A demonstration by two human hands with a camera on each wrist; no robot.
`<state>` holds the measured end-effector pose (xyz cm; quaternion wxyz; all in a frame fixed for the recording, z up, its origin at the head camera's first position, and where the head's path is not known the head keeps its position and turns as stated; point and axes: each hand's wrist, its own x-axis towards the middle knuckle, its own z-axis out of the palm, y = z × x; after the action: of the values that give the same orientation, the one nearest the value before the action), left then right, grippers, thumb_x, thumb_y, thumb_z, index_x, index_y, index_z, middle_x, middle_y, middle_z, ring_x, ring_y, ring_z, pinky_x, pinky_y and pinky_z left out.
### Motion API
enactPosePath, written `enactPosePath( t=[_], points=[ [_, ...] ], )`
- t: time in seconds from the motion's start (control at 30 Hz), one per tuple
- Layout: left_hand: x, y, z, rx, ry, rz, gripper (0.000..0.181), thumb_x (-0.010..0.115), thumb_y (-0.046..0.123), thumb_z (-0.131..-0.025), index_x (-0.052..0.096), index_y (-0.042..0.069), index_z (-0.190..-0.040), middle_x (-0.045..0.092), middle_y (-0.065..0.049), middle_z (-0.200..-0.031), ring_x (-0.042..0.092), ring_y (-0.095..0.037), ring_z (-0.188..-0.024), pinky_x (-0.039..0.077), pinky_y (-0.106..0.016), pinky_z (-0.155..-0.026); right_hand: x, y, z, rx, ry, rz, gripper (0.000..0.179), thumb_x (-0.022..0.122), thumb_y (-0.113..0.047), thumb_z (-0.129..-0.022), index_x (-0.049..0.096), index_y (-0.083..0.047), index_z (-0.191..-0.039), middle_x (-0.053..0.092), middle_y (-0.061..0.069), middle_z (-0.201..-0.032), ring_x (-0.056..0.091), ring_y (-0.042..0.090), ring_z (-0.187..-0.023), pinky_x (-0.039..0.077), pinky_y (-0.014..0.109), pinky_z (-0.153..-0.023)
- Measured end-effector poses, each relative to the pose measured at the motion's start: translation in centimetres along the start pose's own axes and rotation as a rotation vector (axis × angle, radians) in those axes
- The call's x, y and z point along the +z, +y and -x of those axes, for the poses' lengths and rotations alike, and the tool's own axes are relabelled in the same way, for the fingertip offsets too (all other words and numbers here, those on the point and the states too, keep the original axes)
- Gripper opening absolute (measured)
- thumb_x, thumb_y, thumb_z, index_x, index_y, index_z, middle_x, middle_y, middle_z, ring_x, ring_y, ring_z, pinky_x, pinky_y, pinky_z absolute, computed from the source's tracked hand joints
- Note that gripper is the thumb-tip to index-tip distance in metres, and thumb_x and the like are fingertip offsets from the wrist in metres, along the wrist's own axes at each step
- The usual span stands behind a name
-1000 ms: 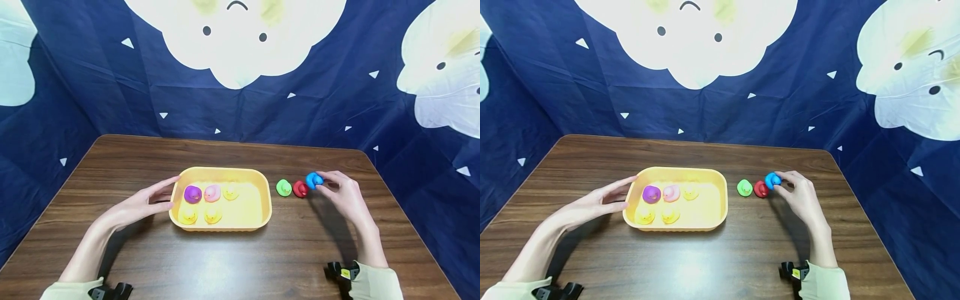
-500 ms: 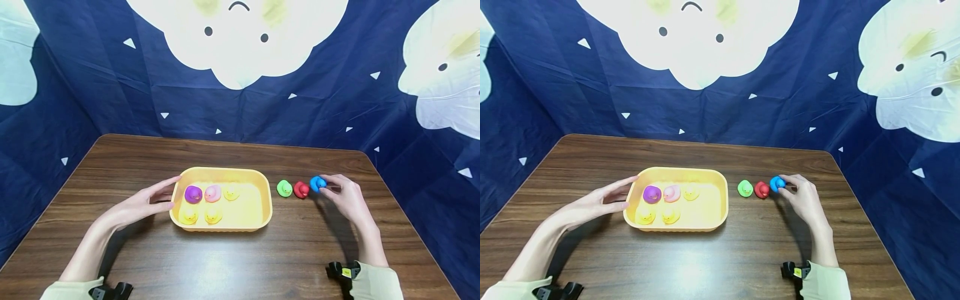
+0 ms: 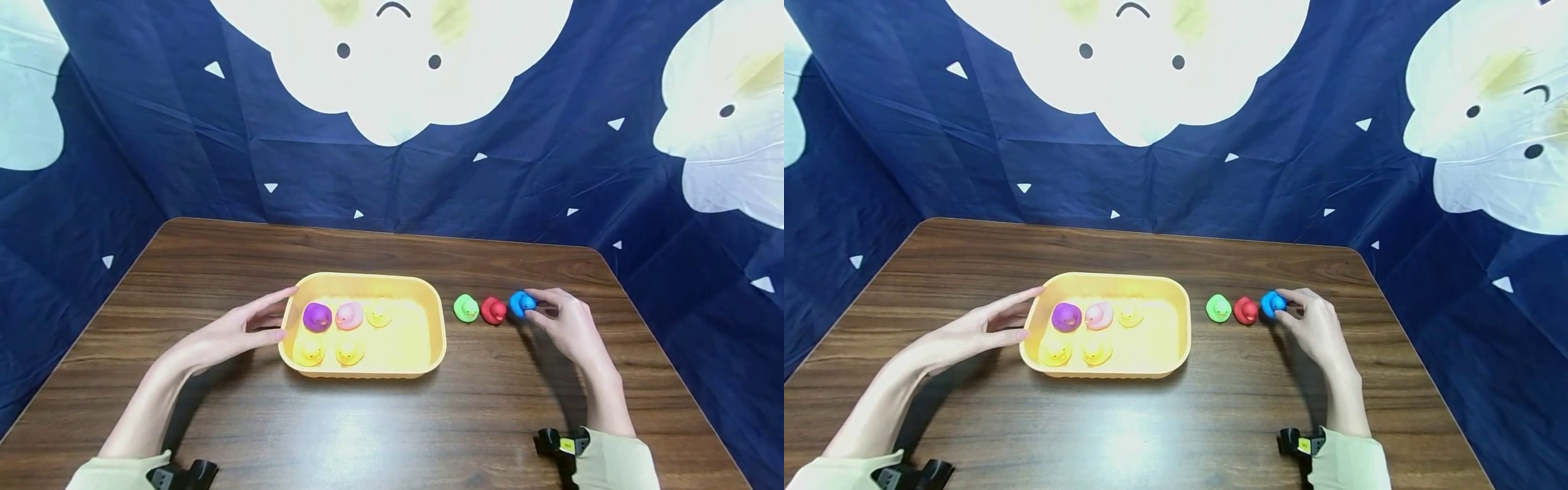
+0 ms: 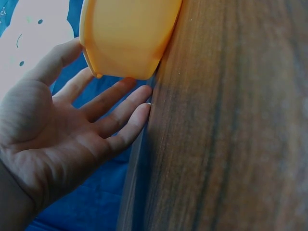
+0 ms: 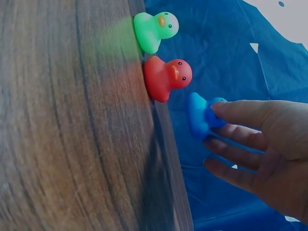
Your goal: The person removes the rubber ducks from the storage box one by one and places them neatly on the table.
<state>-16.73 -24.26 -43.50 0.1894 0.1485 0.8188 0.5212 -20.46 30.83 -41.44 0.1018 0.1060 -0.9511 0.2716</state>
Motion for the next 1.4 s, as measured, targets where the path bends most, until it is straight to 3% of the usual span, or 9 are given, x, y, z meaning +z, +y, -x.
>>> enactPosePath(
  t=[0.5,0.97,1.4],
  points=[
    [0.0,0.2,0.0,-0.003,0.003,-0.008,0.073,0.066,0.027,-0.101,0.028,0.025,-0.163,0.036,-0.017,-0.166,0.044,-0.043,-0.147,0.045,-0.014,-0.098,0.4,0.5,-0.1,0.022,-0.046,0.065,0.035,0.075,-0.004,-0.091,0.07,0.003,-0.126,0.071,0.026,-0.119,0.069,0.042,-0.107,0.056,0.059,-0.091],
    [0.0,0.1,0.0,-0.016,0.001,-0.011,0.074,0.066,0.027,-0.101,0.027,0.023,-0.164,0.033,-0.018,-0.167,0.043,-0.044,-0.147,0.045,-0.015,-0.098,0.9,1.0,-0.1,0.008,-0.052,0.048,0.033,0.076,-0.003,-0.09,0.072,0.002,-0.122,0.072,0.025,-0.116,0.073,0.041,-0.1,0.058,0.056,-0.087],
    [0.0,0.1,0.0,-0.013,0.002,-0.012,0.074,0.066,0.027,-0.101,0.027,0.022,-0.164,0.034,-0.018,-0.167,0.044,-0.044,-0.147,0.045,-0.014,-0.097,1.1,1.3,-0.1,0.05,-0.087,0.015,0.035,0.077,-0.005,-0.09,0.071,0.002,-0.124,0.072,0.026,-0.117,0.073,0.041,-0.1,0.059,0.055,-0.086]
  ],
)
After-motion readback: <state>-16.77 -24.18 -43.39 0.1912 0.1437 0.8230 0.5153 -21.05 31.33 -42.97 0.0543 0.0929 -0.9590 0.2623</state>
